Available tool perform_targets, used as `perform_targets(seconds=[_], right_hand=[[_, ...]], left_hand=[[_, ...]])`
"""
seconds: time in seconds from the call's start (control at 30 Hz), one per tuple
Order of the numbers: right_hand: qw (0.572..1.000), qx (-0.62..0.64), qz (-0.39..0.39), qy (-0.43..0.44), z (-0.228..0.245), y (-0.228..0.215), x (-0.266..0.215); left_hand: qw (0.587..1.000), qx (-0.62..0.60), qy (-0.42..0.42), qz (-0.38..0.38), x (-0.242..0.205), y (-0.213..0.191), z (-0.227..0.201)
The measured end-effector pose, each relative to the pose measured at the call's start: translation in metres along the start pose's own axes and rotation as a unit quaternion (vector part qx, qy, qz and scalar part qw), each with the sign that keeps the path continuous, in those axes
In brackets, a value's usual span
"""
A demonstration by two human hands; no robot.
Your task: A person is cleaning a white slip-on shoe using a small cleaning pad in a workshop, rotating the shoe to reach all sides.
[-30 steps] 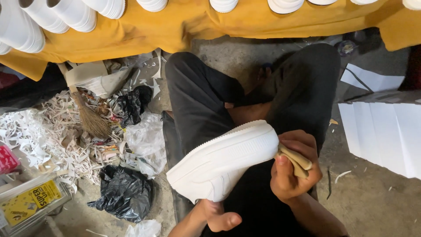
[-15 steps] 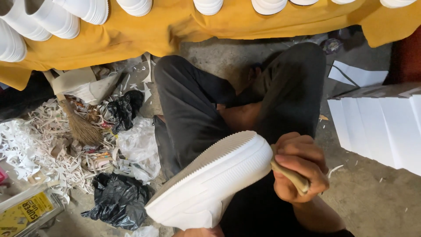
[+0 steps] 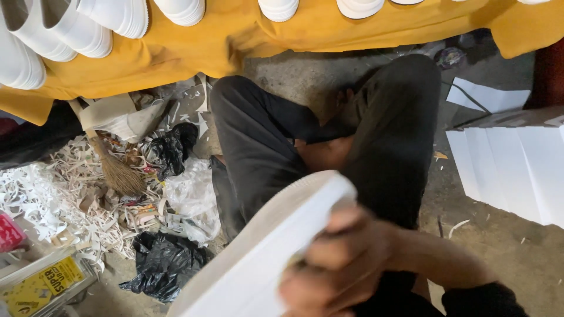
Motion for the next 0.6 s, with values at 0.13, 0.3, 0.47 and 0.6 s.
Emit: perform_targets(seconds=[0.13, 0.3, 0.47, 0.6], right_hand=[[0.955, 0.054, 0.288, -0.041, -0.007, -0.020, 0.000], [0.931, 0.078, -0.148, 0.325, -0.047, -0.097, 0.019], [0.865, 0.193, -0.092, 0.454, -0.037, -0.067, 0.005], [0.850, 0.239, -0.035, 0.469, -0.018, -0.045, 0.018]], left_hand=[[0.995, -0.086, 0.048, -0.001, 0.067, -0.080, 0.005], [0.964, -0.188, 0.068, 0.174, 0.095, -0.139, -0.034], [0.984, -0.127, 0.116, 0.047, 0.111, -0.095, -0.057], [0.985, -0.118, 0.103, 0.074, 0.120, -0.071, -0.062]])
Point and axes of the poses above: each hand's wrist, its own x-axis towards the middle knuckle, its own y-axis out of the palm, z = x × y, the point moved 2 cm from there along x, towards the middle knuckle, and after that the axes turned 14 degrees about -z, right-handed, at the moved point
